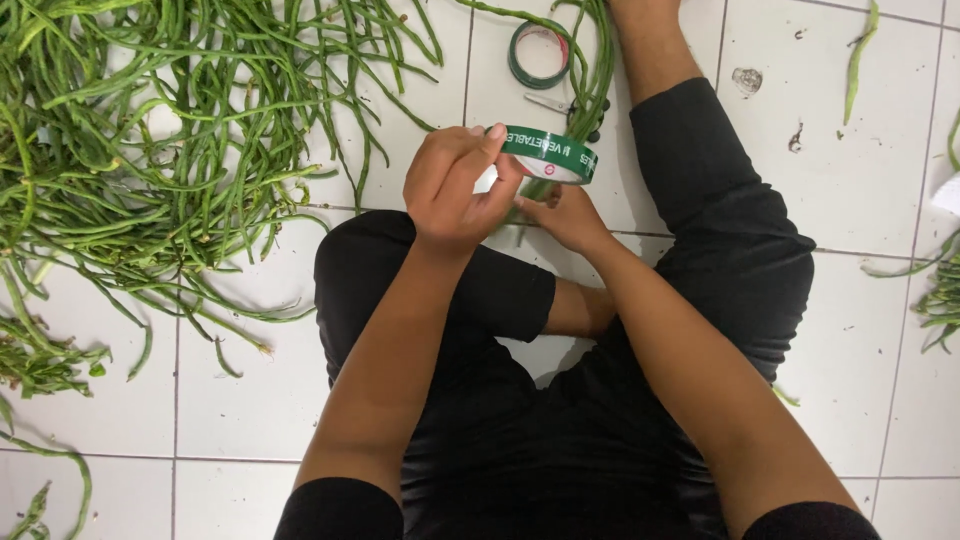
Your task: Bundling long green beans using green adhesive tape while sitting on the floor.
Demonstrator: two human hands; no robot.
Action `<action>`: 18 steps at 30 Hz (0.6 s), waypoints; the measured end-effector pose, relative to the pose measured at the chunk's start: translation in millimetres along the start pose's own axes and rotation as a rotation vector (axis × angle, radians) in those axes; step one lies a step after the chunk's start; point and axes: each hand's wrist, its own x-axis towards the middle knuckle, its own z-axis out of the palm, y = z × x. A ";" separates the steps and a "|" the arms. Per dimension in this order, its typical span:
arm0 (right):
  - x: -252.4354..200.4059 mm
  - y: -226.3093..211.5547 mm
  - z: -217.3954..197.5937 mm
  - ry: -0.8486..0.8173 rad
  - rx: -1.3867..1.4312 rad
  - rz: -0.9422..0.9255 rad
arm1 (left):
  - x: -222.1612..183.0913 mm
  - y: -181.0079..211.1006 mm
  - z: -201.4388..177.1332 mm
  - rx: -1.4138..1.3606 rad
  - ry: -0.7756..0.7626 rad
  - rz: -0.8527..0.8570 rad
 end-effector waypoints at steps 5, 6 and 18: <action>-22.5 -55.7 -14.7 -0.134 0.045 0.217 | 2.8 -2.2 -2.6 0.007 -0.007 0.034; -19.8 -39.6 -21.4 -0.134 0.047 0.219 | 3.1 -1.7 -3.5 0.006 -0.010 0.033; -48.1 -63.6 -61.2 0.258 0.420 -0.762 | -6.6 -4.0 13.4 0.003 -0.215 0.087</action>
